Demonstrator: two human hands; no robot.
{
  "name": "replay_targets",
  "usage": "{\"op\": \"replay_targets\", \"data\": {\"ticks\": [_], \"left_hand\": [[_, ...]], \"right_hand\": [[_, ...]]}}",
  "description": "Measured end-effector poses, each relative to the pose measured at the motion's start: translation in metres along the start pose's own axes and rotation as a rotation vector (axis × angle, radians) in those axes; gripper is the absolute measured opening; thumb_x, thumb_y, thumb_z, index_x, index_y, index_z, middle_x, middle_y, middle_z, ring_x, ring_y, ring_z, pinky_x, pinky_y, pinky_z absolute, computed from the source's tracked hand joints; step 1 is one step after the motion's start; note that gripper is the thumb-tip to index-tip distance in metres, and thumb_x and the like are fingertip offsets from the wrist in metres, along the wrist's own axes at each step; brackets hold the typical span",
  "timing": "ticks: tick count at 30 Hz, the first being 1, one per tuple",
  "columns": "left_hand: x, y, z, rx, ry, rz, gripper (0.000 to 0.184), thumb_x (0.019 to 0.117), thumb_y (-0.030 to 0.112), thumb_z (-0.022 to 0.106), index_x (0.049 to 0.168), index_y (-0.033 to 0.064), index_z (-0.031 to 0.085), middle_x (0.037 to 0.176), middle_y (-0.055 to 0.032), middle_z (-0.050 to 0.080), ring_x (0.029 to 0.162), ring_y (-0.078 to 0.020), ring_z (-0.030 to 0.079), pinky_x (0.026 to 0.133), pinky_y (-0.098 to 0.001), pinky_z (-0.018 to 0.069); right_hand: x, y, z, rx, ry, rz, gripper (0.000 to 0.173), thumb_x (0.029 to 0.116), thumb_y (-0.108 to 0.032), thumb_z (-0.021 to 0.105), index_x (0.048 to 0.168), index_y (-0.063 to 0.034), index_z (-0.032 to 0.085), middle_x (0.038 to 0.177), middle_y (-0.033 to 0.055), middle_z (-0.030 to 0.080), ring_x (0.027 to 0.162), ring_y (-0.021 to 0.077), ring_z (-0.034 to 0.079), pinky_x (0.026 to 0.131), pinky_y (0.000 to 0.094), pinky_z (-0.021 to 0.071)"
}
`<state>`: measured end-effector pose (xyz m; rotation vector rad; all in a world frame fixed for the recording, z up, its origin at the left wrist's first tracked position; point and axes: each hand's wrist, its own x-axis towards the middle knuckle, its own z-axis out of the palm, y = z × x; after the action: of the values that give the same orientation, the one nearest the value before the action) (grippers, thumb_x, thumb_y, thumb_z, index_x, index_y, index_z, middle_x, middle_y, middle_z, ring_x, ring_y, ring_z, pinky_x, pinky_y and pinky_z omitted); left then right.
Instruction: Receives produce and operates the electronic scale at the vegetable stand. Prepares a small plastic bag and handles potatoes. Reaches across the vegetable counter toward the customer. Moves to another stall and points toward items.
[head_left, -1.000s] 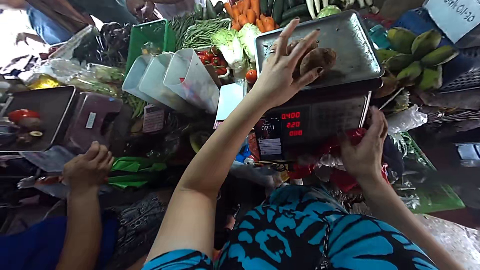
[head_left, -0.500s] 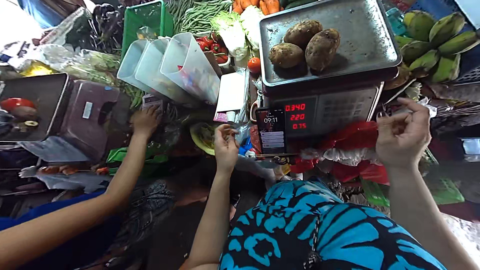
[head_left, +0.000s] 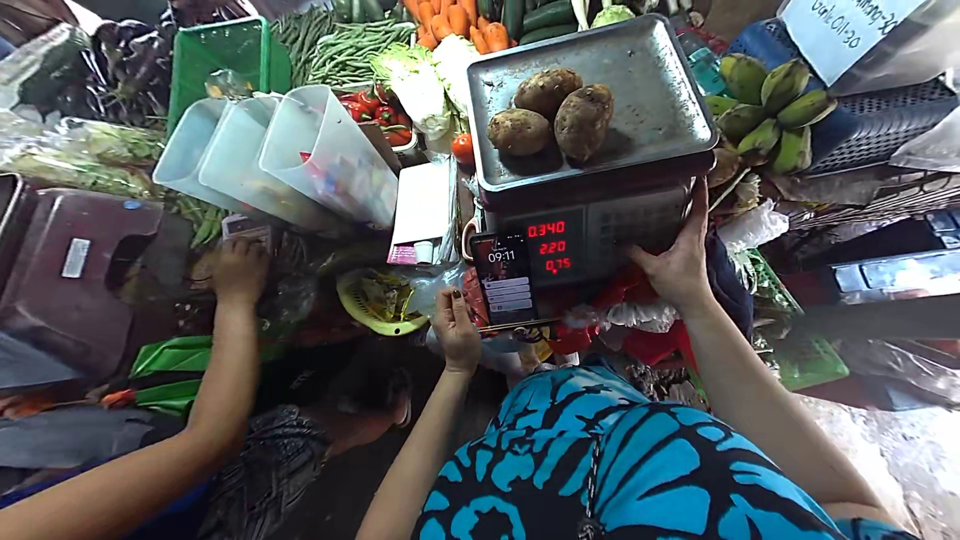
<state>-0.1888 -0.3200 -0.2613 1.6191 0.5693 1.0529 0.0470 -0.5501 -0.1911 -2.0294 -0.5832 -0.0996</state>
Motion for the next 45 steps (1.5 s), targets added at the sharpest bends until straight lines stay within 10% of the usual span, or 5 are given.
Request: {"op": "replay_targets", "data": {"ticks": [10, 19, 26, 34, 45], "left_hand": [[-0.013, -0.037, -0.015, 0.283, -0.087, 0.324, 0.047, 0.1074, 0.040, 0.035, 0.107, -0.0004, 0.058, 0.093, -0.0058, 0.059, 0.088, -0.0054, 0.059, 0.081, -0.0213, 0.0508], [-0.017, -0.044, -0.018, 0.314, -0.087, 0.335, 0.053, 0.1068, 0.045, 0.031, 0.108, 0.0000, 0.058, 0.096, -0.0084, 0.061, 0.095, -0.0099, 0.061, 0.088, -0.0255, 0.0513], [-0.022, -0.022, -0.018, 0.660, -0.028, 0.202, 0.070, 0.0994, 0.050, 0.026, 0.137, 0.0052, 0.064, 0.147, -0.0289, 0.049, 0.134, -0.0427, 0.046, 0.110, -0.0591, 0.0313], [-0.018, -0.021, -0.026, 0.636, -0.140, 0.178, 0.062, 0.0986, 0.043, 0.028, 0.131, 0.0113, 0.070, 0.159, -0.0255, 0.036, 0.147, -0.0435, 0.031, 0.112, -0.0648, 0.0237], [-0.014, -0.022, -0.027, 0.470, -0.218, 0.155, 0.066, 0.0940, 0.029, 0.041, 0.158, 0.0105, 0.039, 0.165, -0.0192, 0.026, 0.149, -0.0368, 0.029, 0.116, -0.0646, 0.0231]], "right_hand": [[-0.002, 0.002, -0.014, 0.041, -0.116, 0.019, 0.129, 0.0710, -0.035, 0.087, 0.165, -0.0125, 0.002, 0.165, 0.0204, 0.025, 0.150, 0.0286, 0.032, 0.122, 0.0463, 0.0306], [0.001, -0.023, 0.002, -0.040, 0.020, 0.207, 0.131, 0.0695, -0.052, 0.088, 0.165, -0.0173, 0.005, 0.164, 0.0238, 0.025, 0.147, 0.0421, 0.033, 0.114, 0.0660, 0.0284], [-0.065, -0.034, 0.019, -0.178, 0.172, -0.300, 0.082, 0.0906, -0.045, 0.067, 0.150, 0.0037, 0.038, 0.156, 0.0291, 0.039, 0.146, 0.0443, 0.035, 0.117, 0.0642, 0.0284], [-0.103, -0.053, 0.061, -0.150, -0.284, -0.486, 0.044, 0.0993, -0.036, 0.057, 0.137, -0.0146, 0.066, 0.137, 0.0179, 0.061, 0.126, 0.0357, 0.057, 0.102, 0.0543, 0.0473], [-0.109, -0.055, 0.095, -0.257, -0.051, -0.581, 0.039, 0.1006, -0.038, 0.054, 0.132, -0.0217, 0.070, 0.147, 0.0211, 0.052, 0.136, 0.0402, 0.046, 0.109, 0.0553, 0.0385]]}}
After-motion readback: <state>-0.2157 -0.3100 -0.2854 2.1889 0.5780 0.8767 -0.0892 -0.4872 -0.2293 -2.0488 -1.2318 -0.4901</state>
